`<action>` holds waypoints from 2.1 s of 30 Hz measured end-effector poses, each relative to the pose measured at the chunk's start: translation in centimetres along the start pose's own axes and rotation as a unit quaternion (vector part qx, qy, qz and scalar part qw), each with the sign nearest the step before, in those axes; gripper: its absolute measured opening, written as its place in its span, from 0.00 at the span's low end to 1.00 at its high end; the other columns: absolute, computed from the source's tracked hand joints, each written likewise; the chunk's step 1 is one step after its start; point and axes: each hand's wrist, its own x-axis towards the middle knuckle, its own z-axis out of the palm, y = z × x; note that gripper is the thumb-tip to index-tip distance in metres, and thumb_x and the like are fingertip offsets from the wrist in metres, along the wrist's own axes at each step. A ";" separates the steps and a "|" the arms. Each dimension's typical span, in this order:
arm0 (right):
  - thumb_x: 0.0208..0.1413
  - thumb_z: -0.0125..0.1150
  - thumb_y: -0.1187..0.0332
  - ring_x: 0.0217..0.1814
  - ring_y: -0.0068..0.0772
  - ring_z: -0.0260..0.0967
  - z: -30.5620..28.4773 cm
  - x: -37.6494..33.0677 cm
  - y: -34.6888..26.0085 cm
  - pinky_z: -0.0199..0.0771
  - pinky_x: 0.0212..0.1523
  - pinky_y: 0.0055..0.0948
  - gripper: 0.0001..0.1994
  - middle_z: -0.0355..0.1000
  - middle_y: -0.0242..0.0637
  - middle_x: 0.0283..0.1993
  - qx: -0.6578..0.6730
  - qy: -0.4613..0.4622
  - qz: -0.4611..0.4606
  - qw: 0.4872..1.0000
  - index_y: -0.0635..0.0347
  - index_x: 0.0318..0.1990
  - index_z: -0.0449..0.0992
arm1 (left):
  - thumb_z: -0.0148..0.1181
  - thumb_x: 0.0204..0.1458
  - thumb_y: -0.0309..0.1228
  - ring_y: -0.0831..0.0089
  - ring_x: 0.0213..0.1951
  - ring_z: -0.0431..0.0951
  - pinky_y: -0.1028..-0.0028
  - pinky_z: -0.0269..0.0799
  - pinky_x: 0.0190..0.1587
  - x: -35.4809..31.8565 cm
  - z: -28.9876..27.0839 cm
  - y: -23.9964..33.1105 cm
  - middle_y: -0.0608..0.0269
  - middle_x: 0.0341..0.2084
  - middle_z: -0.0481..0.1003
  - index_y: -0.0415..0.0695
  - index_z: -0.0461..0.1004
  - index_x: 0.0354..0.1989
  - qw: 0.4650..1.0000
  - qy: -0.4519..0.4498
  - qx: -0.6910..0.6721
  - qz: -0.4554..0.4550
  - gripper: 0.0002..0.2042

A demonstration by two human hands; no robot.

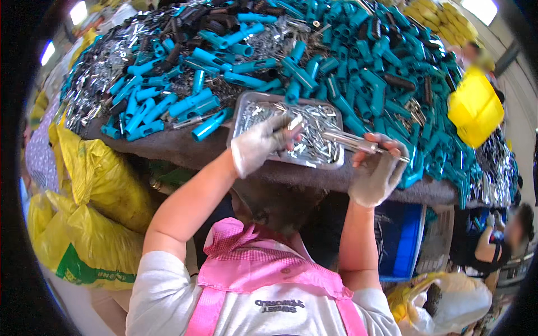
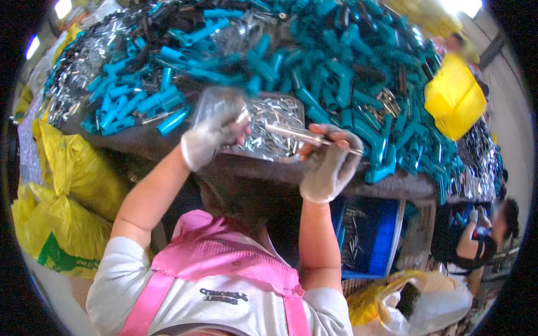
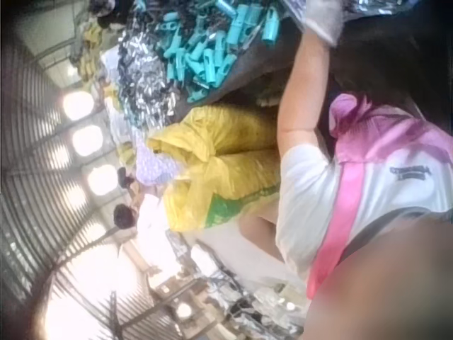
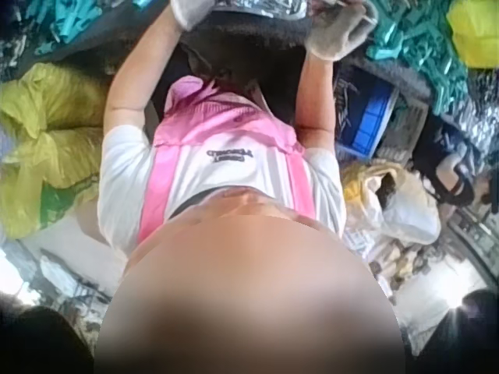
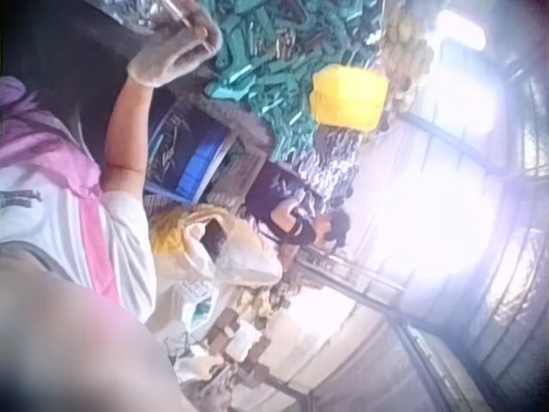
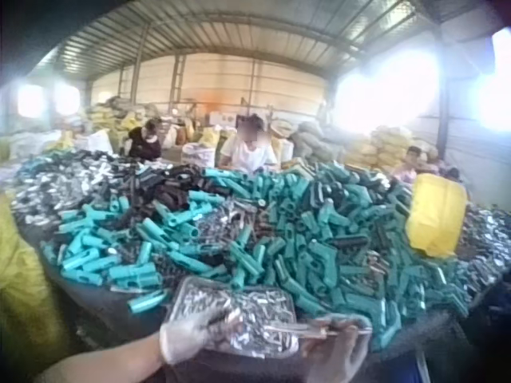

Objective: Assembling teal plastic handles with metal components and small pins at a manufacturing workbench.

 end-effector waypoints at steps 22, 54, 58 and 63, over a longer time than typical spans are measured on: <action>0.42 0.67 0.79 0.27 0.32 0.71 -7.0 -15.0 -3.7 0.72 0.29 0.26 0.08 0.72 0.39 0.29 -0.406 -0.121 -0.050 0.904 0.64 0.31 0.75 | 0.43 0.60 0.34 0.58 0.43 0.71 0.55 0.64 0.55 -7.7 10.2 -5.4 0.54 0.32 0.68 0.45 0.62 0.36 0.792 0.146 -0.570 -0.162 0.06; 0.53 0.60 0.60 0.27 0.17 0.60 -16.7 -17.9 -0.5 0.61 0.30 0.18 0.11 0.68 0.27 0.25 -0.033 0.185 0.495 0.848 0.58 0.30 0.72 | 0.43 0.59 0.37 0.81 0.17 0.66 0.84 0.59 0.16 -7.0 16.4 -12.3 0.66 0.26 0.69 0.49 0.63 0.50 0.877 -0.131 -0.211 -0.412 0.13; 0.55 0.58 0.59 0.28 0.19 0.64 -18.1 -17.0 -0.6 0.65 0.30 0.20 0.13 0.69 0.29 0.27 -0.085 0.118 0.495 0.857 0.61 0.35 0.71 | 0.46 0.58 0.35 0.82 0.15 0.60 0.85 0.52 0.13 -6.1 16.2 -12.3 0.65 0.26 0.68 0.53 0.60 0.50 0.844 -0.127 -0.272 -0.445 0.13; 0.56 0.55 0.65 0.31 0.24 0.69 -30.6 -13.0 -3.3 0.68 0.32 0.24 0.08 0.71 0.32 0.30 -0.387 0.135 0.366 0.835 0.60 0.37 0.74 | 0.49 0.58 0.34 0.83 0.17 0.65 0.85 0.54 0.15 -5.6 15.1 -12.9 0.68 0.27 0.69 0.51 0.66 0.46 0.836 -0.045 -0.274 -0.473 0.09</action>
